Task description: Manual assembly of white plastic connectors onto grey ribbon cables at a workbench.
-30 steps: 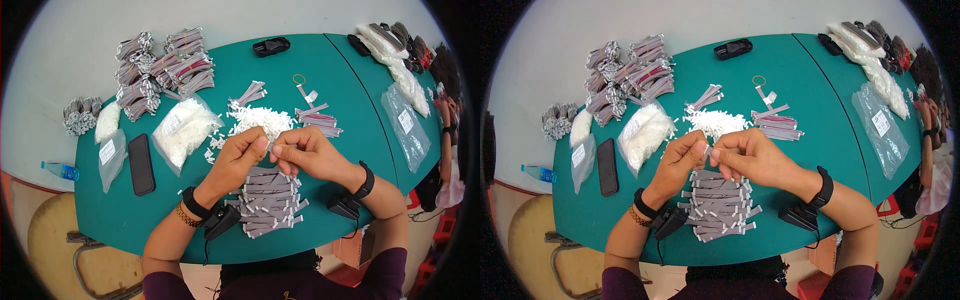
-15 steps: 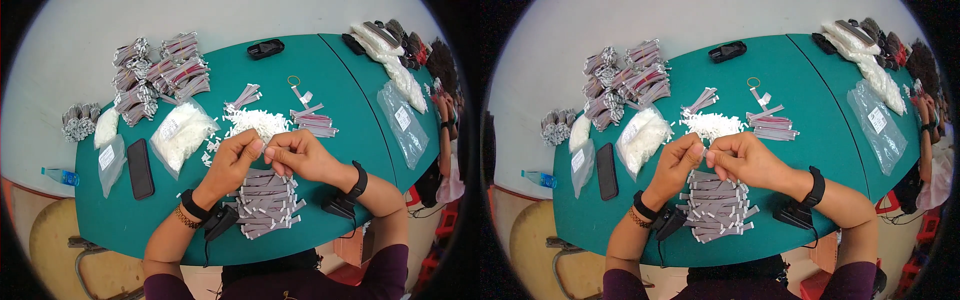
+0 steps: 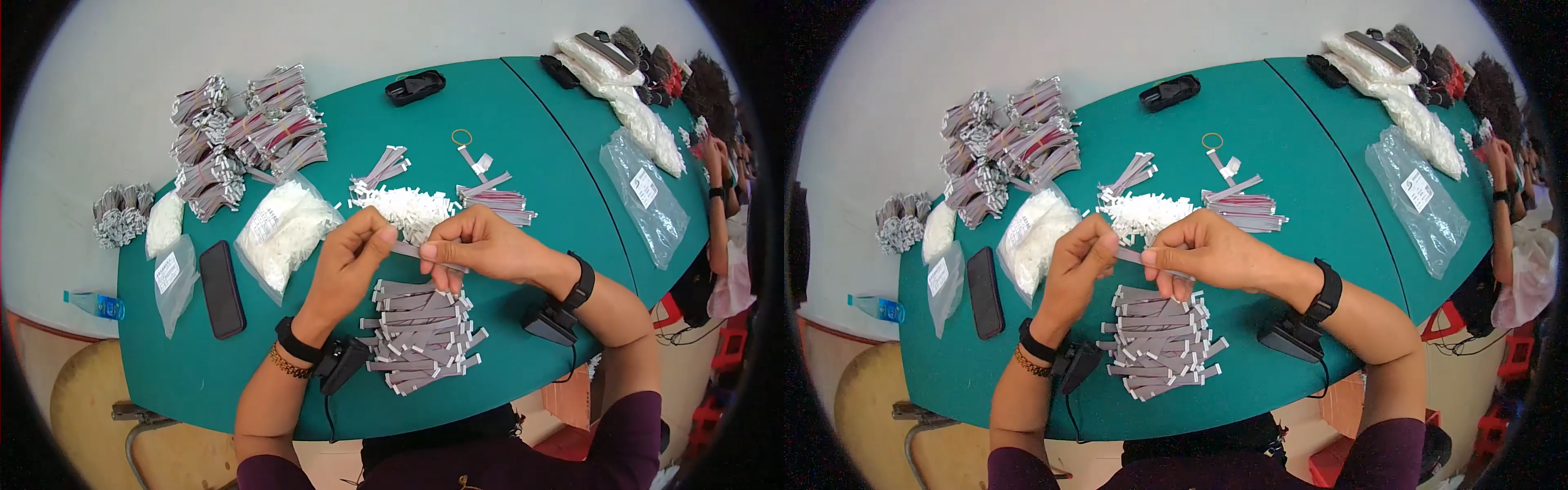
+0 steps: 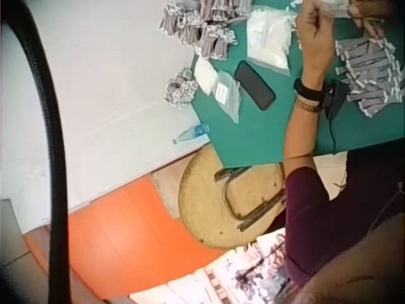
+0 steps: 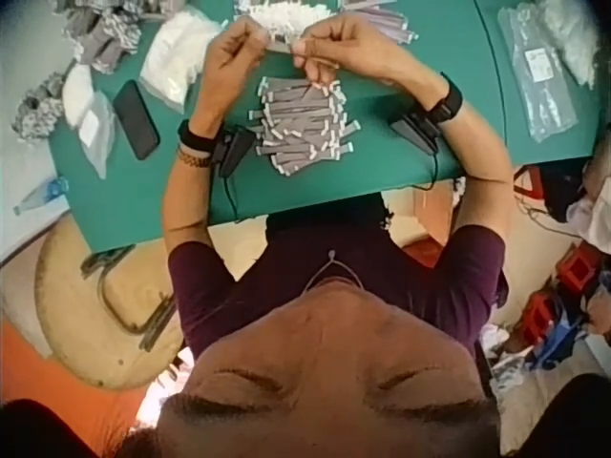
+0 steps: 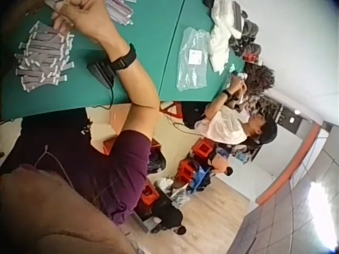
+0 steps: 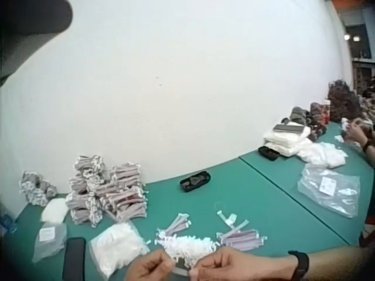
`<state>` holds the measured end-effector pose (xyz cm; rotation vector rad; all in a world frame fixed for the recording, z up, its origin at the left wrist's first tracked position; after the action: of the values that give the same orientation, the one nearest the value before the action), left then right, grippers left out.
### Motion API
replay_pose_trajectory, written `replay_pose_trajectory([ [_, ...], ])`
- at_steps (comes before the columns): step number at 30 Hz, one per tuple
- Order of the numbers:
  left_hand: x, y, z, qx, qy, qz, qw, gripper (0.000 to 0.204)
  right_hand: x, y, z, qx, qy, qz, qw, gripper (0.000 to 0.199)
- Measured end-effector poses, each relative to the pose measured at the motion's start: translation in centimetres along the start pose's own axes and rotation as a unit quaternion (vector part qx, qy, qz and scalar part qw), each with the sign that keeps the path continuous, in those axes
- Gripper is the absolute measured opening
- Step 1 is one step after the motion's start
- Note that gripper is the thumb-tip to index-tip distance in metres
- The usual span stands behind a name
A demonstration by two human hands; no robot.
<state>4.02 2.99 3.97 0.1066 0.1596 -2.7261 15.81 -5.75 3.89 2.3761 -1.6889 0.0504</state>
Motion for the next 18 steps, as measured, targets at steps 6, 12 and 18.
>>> replay_pose_trajectory([
  [6, 0.0, -0.7, -0.2, -0.018, 0.003, 0.039, 0.999, 0.024, 0.2, -0.1, -0.7, 0.037, -0.005, -0.018, 0.999, 0.025],
  [12, -0.2, -0.8, -0.2, -0.023, -0.031, 0.0, 0.999, 0.025, 0.3, -0.2, -0.2, 0.074, 0.002, -0.049, 0.996, 0.024],
  [18, -0.2, -2.7, -1.1, -0.087, -0.053, 0.072, 0.992, 0.017, 1.4, 2.3, -2.0, 0.375, -0.081, -0.032, 0.923, 0.018],
])
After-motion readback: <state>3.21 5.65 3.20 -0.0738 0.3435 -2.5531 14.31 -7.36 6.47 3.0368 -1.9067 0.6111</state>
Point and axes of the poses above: each hand's wrist, its own x-axis away from the middle knuckle, its own y-axis out of the palm, z = x × y, the point moved 6 cm from there along -x, towards the middle knuckle, and after that the axes turned 11 degrees about -z, right-handed, at the moved point
